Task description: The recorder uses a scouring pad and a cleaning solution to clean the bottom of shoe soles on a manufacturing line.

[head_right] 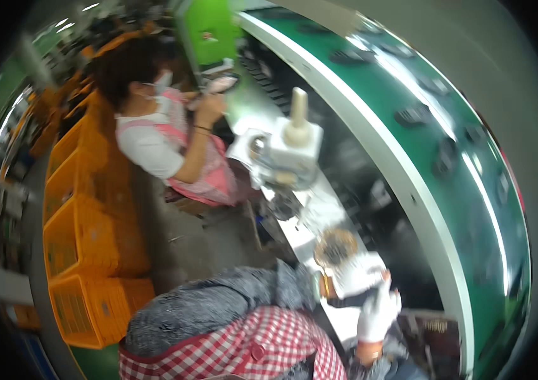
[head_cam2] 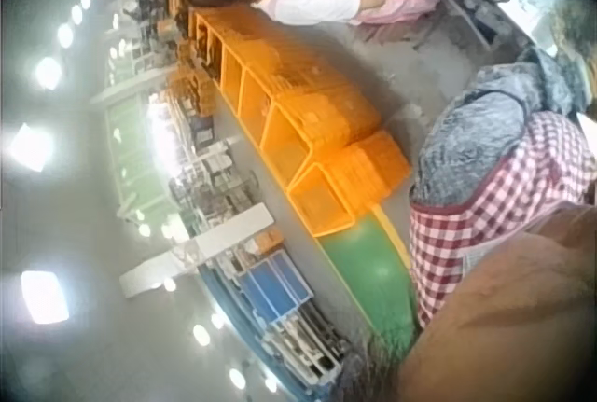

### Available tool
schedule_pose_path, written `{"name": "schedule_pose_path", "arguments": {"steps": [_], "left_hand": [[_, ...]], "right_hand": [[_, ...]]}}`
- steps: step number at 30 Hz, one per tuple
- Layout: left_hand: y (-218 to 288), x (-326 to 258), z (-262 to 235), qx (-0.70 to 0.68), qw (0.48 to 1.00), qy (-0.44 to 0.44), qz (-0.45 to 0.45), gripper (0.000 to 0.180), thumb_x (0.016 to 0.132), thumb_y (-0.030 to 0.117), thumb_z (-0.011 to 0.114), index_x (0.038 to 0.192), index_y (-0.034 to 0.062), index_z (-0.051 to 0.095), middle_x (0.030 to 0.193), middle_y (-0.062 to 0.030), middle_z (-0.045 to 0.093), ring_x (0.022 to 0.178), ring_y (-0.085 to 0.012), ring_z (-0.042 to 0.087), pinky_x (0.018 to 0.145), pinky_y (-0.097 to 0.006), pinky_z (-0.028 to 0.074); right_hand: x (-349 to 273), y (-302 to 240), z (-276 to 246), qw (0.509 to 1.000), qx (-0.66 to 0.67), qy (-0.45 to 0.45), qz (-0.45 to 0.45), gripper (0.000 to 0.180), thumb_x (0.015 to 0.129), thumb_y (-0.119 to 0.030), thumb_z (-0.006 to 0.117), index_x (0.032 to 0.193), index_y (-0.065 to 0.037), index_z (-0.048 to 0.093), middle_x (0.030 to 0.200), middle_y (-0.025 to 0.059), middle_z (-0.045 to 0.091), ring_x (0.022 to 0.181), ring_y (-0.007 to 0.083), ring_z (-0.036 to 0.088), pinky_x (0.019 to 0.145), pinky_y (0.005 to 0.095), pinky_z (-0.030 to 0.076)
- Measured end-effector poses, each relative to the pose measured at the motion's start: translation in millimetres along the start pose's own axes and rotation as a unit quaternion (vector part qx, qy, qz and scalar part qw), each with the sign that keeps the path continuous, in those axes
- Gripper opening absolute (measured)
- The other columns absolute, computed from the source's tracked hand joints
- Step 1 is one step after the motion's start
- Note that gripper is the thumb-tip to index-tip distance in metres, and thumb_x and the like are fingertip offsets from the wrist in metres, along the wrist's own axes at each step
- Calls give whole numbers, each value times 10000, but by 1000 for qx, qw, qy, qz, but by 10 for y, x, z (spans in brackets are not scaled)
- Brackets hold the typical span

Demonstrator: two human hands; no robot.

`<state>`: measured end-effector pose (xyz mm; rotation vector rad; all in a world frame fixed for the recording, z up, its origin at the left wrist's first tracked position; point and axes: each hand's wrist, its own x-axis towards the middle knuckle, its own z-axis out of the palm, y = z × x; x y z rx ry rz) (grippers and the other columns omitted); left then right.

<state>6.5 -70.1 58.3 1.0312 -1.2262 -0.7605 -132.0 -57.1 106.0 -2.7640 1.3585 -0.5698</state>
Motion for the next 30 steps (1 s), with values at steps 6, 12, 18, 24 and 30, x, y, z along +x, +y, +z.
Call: {"name": "schedule_pose_path", "arguments": {"steps": [6, 12, 18, 24, 30], "left_hand": [[-120, -48, 122, -93, 991, -96, 0, 188, 813, 83, 638, 977, 29, 564, 844, -40, 589, 743, -138, 582, 672, -257, 476], [200, -18, 339, -230, 943, -107, -213, 107, 929, 109, 539, 999, 38, 578, 852, 13, 593, 741, -45, 526, 660, -199, 441], [384, -269, 738, -272, 946, -114, -137, 234, 891, 90, 626, 1104, -5, 597, 970, -43, 648, 913, -97, 591, 801, -241, 484], [457, -377, 945, -235, 963, -121, -57, 18, 867, 12, 604, 883, 19, 608, 813, -21, 604, 765, -76, 566, 665, -221, 462], [757, -330, 892, 32, 957, -100, 269, 98, 739, 62, 638, 834, 44, 624, 849, -111, 590, 794, -296, 578, 710, -376, 481]], "right_hand": [[-139, 209, -49, 993, 114, 42, -8, 548, 767, -13, 555, 1310, -61, 498, 787, 93, 541, 779, 277, 542, 954, 453, 419], [-416, 374, -239, 975, 208, 67, 48, 535, 805, -17, 557, 1331, -97, 500, 800, 64, 542, 790, 256, 537, 966, 428, 410], [-623, 416, -361, 986, 91, 128, 52, 565, 815, -1, 526, 1370, -51, 429, 866, 102, 595, 843, 280, 563, 962, 460, 395], [-885, 464, -397, 985, 63, 145, 74, 650, 755, 51, 498, 1393, -29, 402, 811, 72, 570, 741, 233, 539, 975, 468, 385], [-972, 766, -191, 991, -19, 134, 9, 545, 863, -117, 494, 1395, -42, 401, 778, 72, 538, 755, 243, 537, 955, 468, 376]]}}
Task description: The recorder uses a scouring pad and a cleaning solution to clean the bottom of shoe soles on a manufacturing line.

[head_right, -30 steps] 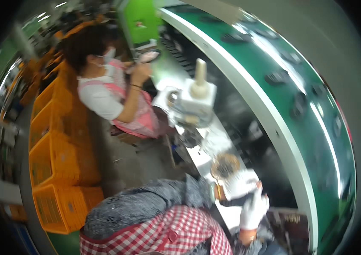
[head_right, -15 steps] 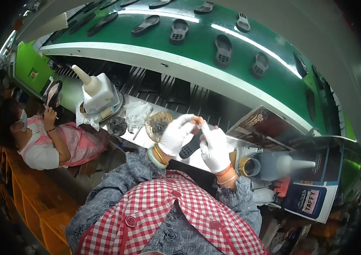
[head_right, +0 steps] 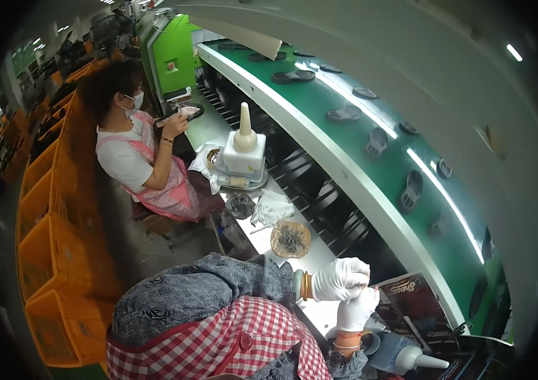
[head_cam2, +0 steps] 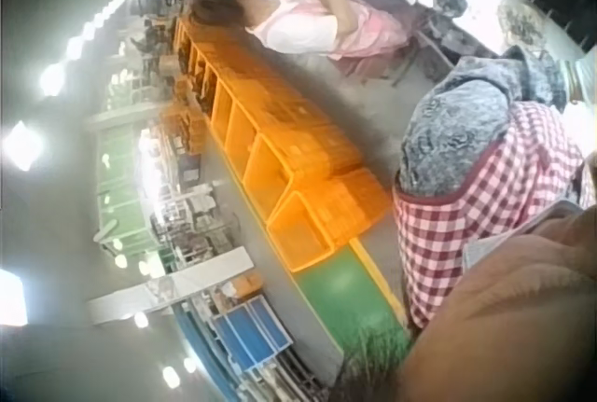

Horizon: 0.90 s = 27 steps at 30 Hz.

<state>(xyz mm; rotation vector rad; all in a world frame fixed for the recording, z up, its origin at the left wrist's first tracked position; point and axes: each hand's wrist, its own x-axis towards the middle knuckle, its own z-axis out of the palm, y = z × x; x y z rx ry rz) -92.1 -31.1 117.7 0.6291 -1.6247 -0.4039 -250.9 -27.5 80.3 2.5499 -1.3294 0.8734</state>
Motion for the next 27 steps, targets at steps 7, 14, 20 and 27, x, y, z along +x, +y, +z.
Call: {"name": "schedule_pose_path", "arguments": {"steps": [7, 14, 20, 27], "left_hand": [[69, -48, 39, 53, 986, -126, 95, 241, 725, 54, 620, 960, 102, 603, 830, -100, 590, 736, -309, 596, 622, -391, 493], [182, -13, 66, 118, 979, -122, 109, 231, 692, 93, 637, 909, 79, 561, 813, -100, 568, 761, -307, 583, 638, -387, 475], [549, 149, 361, -10, 963, -251, 98, 108, 723, 132, 634, 785, 70, 570, 769, -102, 574, 753, -317, 589, 646, -407, 482], [-228, 1258, 635, 195, 915, -320, 147, 239, 841, 263, 518, 821, 65, 651, 778, -146, 625, 791, -335, 586, 683, -426, 479]], "right_hand": [[164, -66, -198, 816, 536, 10, 219, 506, 918, -128, 386, 1417, -39, 378, 806, -14, 515, 738, 87, 472, 793, 229, 416], [105, 115, -351, 977, 196, 64, 56, 697, 738, 63, 510, 1415, -47, 386, 768, 50, 477, 742, 170, 484, 893, 369, 420], [-235, 417, -511, 891, 395, 79, 211, 592, 850, -60, 557, 1417, -49, 384, 871, 17, 487, 791, 129, 474, 771, 254, 431], [-490, 286, -999, 921, 232, 237, 203, 462, 969, -206, 471, 1357, 40, 420, 968, 69, 551, 876, 174, 545, 798, 290, 457]]}}
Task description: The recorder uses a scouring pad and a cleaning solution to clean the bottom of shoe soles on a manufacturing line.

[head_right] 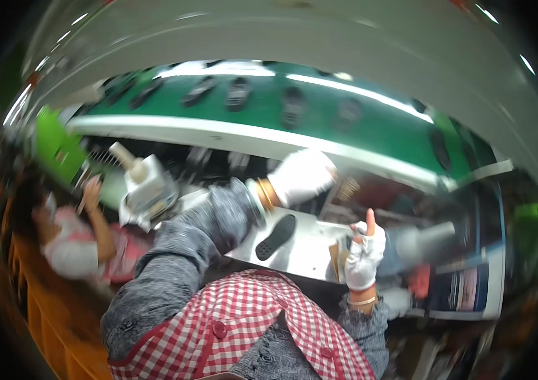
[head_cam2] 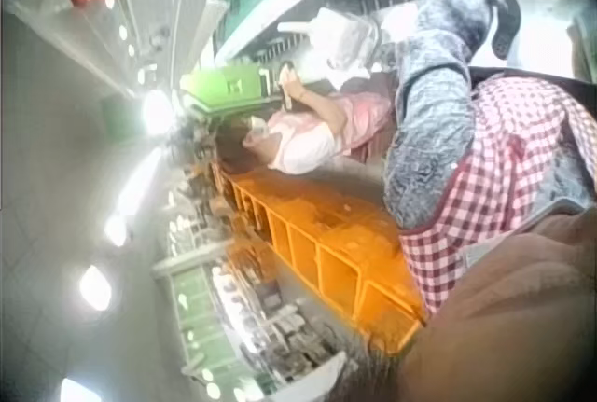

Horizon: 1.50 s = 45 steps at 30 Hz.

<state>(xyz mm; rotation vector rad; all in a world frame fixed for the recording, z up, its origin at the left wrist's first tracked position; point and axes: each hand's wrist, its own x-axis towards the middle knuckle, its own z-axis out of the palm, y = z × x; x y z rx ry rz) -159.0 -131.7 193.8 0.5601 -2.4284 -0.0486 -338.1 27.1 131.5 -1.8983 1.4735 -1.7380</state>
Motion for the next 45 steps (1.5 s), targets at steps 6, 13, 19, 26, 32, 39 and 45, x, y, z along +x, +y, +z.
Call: {"name": "schedule_pose_path", "arguments": {"steps": [6, 13, 19, 26, 32, 39, 45], "left_hand": [[-994, 1036, 655, 2, 963, 23, -269, 414, 835, 425, 559, 1008, 57, 639, 1013, -166, 620, 984, -328, 590, 864, -396, 470], [-1088, 1588, 1118, 110, 917, -112, -368, 600, 782, 536, 567, 1163, 74, 587, 1152, -177, 568, 1116, -319, 518, 924, -429, 443], [-1255, 938, 661, 195, 926, 1, -324, 492, 761, 424, 584, 1141, 112, 580, 1086, -177, 530, 1029, -349, 514, 836, -473, 459], [-1448, 794, 270, 212, 878, -147, -404, 477, 782, 293, 598, 1242, 184, 531, 1163, -166, 505, 1040, -350, 572, 867, -447, 479], [-1691, 547, 207, 124, 915, -25, -382, 446, 744, 268, 598, 1181, 178, 600, 1200, -177, 513, 1063, -350, 575, 911, -404, 473], [-2622, -97, -467, 238, 869, 9, -433, 547, 725, 341, 643, 1237, 163, 575, 1306, -180, 476, 1121, -340, 547, 934, -399, 460], [-2728, -65, -420, 213, 862, -1, -459, 737, 633, 368, 745, 1312, 196, 516, 1352, -187, 453, 1179, -336, 516, 987, -382, 432]], "right_hand": [[-294, 46, -385, 984, -61, 148, 78, 452, 992, -173, 399, 1407, 3, 358, 848, 21, 483, 803, 120, 462, 798, 252, 396], [-535, -39, -415, 940, -57, 275, 192, 489, 1016, -305, 355, 1415, -24, 333, 933, 68, 555, 802, 116, 519, 699, 226, 443], [-543, -68, -554, 913, -13, 356, 198, 508, 1005, -375, 356, 1396, -51, 369, 941, 94, 583, 693, 117, 570, 473, 183, 477], [-269, -124, -345, 914, 68, 324, 237, 513, 1001, -394, 353, 1391, -62, 381, 928, 66, 595, 738, 137, 606, 518, 193, 493], [-215, -75, -259, 929, 62, 291, 219, 479, 1014, -361, 320, 1373, -55, 404, 897, 86, 593, 726, 140, 605, 516, 194, 485], [-196, -93, -174, 917, 52, 314, 242, 452, 1001, -339, 375, 1356, -66, 435, 936, 66, 582, 754, 123, 600, 532, 182, 480], [-196, -97, -21, 927, 112, 270, 236, 489, 1012, -330, 336, 1369, 1, 372, 885, 108, 621, 667, 135, 599, 526, 194, 475]]}}
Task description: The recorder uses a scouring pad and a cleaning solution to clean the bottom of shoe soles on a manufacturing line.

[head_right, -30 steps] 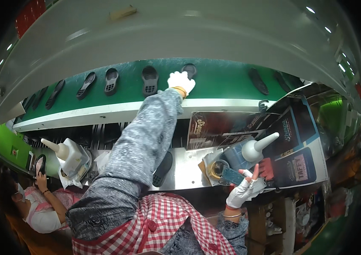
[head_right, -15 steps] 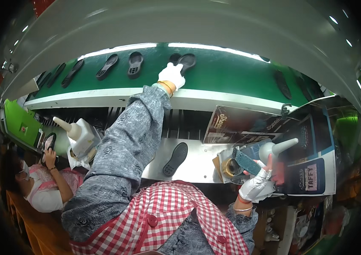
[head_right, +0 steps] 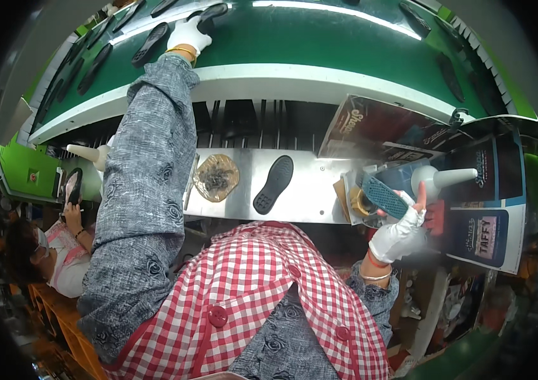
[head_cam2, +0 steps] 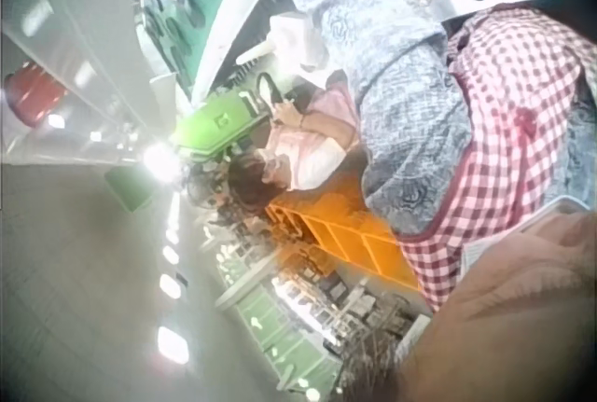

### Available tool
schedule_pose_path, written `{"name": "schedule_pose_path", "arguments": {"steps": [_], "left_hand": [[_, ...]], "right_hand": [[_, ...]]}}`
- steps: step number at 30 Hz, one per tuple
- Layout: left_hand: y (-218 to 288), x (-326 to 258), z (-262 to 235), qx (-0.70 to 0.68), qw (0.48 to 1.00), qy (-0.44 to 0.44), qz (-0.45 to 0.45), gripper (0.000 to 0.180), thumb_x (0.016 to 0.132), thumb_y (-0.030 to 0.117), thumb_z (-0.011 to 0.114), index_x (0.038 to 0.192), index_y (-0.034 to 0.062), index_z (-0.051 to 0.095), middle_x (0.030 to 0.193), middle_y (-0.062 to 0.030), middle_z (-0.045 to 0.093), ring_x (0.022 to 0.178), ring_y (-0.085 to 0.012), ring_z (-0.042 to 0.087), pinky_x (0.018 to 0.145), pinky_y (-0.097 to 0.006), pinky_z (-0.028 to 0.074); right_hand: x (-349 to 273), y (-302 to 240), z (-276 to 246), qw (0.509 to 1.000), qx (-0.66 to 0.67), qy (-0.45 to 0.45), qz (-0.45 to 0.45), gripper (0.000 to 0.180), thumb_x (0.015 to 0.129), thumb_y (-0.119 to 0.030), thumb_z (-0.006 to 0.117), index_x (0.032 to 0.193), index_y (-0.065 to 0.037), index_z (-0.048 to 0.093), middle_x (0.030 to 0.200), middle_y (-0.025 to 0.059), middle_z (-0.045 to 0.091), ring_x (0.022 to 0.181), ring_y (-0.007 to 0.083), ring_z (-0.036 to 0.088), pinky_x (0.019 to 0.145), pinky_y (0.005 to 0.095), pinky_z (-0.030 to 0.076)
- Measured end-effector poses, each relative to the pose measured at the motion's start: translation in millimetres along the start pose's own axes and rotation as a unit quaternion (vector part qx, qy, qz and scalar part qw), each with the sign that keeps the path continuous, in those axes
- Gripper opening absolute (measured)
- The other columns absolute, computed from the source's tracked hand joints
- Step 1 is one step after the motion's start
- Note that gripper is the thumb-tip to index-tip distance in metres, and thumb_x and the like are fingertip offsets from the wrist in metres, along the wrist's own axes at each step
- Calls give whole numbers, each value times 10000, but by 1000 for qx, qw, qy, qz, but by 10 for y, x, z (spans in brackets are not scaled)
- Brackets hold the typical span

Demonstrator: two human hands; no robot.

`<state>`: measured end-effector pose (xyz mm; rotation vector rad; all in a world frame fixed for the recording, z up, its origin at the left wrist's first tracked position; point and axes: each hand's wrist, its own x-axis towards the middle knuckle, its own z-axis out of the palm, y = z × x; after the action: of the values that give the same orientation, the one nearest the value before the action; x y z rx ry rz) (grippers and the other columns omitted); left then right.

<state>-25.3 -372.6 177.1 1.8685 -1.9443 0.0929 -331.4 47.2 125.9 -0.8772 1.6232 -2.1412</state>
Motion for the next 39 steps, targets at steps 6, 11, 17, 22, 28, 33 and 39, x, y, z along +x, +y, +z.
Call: {"name": "schedule_pose_path", "arguments": {"steps": [6, 11, 17, 22, 28, 33, 39], "left_hand": [[-453, -686, -401, -475, 880, 0, -26, 655, 690, 277, 736, 1273, 70, 523, 1134, -135, 614, 1010, -245, 619, 881, -349, 496], [-541, -2399, -545, -762, 603, -234, 19, 655, 720, 112, 735, 1298, -4, 450, 1059, -75, 621, 906, -175, 624, 802, -285, 499], [-703, -3912, 696, -417, 900, -121, 19, 686, 640, 131, 771, 1274, 44, 522, 1203, -128, 521, 1157, -264, 504, 978, -346, 408], [-588, -4039, 1107, -132, 974, -171, 72, 609, 662, 157, 712, 1248, 155, 546, 1271, -167, 463, 1130, -362, 510, 893, -428, 473], [-322, -4371, 1200, -125, 969, -173, 121, 615, 669, 200, 732, 1246, 149, 525, 1228, -161, 481, 1064, -367, 534, 864, -415, 478], [-282, -4407, 1281, -224, 967, -122, -23, 631, 698, 177, 716, 1290, 122, 504, 1271, -189, 442, 1155, -367, 488, 937, -408, 444], [-324, -4338, 1341, -71, 991, -93, -69, 633, 737, 295, 723, 1297, 106, 497, 1234, -231, 463, 1110, -393, 497, 916, -439, 439]], "right_hand": [[-36, 94, -34, 999, 27, -23, 23, 524, 1001, -367, 355, 1373, 3, 364, 879, 101, 621, 684, 135, 611, 507, 196, 468], [-102, 118, -90, 999, 5, -8, 37, 537, 1001, -382, 353, 1376, 2, 353, 891, 93, 616, 713, 127, 615, 505, 192, 476], [-156, 67, -115, 994, 42, -80, 59, 488, 1018, -341, 324, 1378, -13, 345, 919, 95, 618, 741, 129, 629, 512, 177, 498], [-189, 57, -167, 990, 37, -93, 100, 475, 1018, -350, 324, 1358, -23, 382, 924, 83, 612, 717, 121, 617, 537, 194, 511], [-246, 107, -350, 985, 49, -127, 106, 475, 1016, -350, 334, 1359, -25, 383, 914, 87, 603, 725, 121, 617, 549, 192, 521], [-186, 100, -558, 987, 20, -120, 104, 454, 1015, -340, 341, 1354, -44, 404, 933, 80, 597, 765, 120, 620, 559, 188, 531], [-130, 198, -753, 981, 61, -134, 128, 448, 1015, -330, 341, 1358, -48, 402, 947, 79, 593, 789, 115, 620, 566, 183, 535]]}}
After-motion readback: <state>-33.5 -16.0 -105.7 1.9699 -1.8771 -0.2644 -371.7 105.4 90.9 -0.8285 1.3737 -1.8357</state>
